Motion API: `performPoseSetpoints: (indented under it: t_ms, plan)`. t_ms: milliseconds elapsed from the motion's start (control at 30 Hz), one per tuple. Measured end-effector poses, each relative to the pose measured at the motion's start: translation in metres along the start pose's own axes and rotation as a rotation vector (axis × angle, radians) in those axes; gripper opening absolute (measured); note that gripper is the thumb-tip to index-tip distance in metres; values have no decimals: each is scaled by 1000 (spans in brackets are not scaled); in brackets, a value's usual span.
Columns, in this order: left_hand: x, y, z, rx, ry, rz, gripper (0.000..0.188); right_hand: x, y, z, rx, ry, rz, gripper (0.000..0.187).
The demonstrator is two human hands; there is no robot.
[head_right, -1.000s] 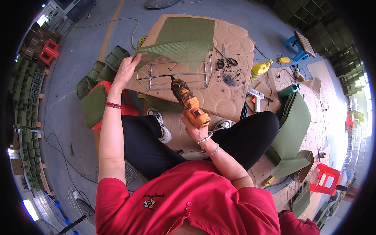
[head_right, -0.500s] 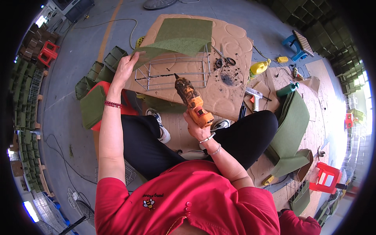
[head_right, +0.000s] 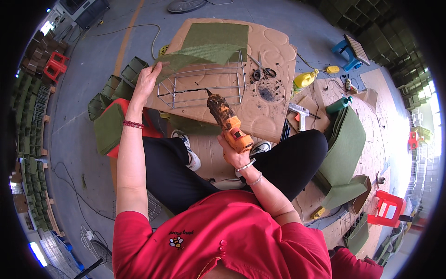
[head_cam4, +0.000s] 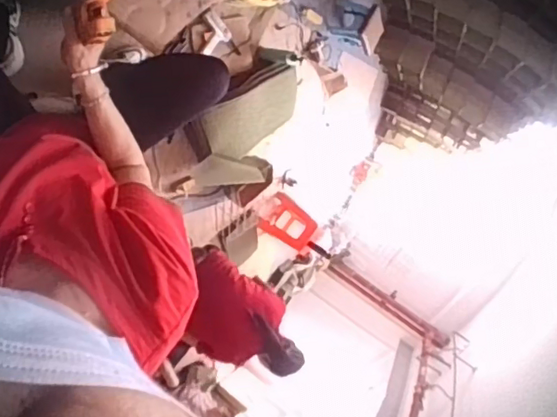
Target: Assembling mesh and wire components using a hot glue gun in a manufacturing setting.
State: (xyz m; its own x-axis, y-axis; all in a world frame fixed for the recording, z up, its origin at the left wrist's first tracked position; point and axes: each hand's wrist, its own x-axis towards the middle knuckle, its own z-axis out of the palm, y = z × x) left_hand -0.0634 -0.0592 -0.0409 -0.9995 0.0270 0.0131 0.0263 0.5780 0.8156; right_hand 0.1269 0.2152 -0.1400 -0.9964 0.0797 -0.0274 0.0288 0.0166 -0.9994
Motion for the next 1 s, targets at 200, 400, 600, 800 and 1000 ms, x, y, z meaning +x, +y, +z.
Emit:
performPoseSetpoints:
  t_ms: [200, 400, 600, 800, 1000]
  plan:
    - [0, 5, 2, -3, -36, -40, 53, -1, -9, 9, 40, 12, 25, 19]
    - [2, -3, 4, -41, -4, 8, 53, -2, -8, 2, 10, -22, -13, 15]
    - [0, 4, 3, -36, -18, -5, 51, -1, 5, -3, 127, 45, 18, 19]
    - [0, 1, 4, -80, -5, 5, 51, -3, 1, -7, 54, 41, 17, 19]
    - [2, -2, 3, -32, 2, -21, 52, -4, 8, -12, 48, 49, 11, 19]
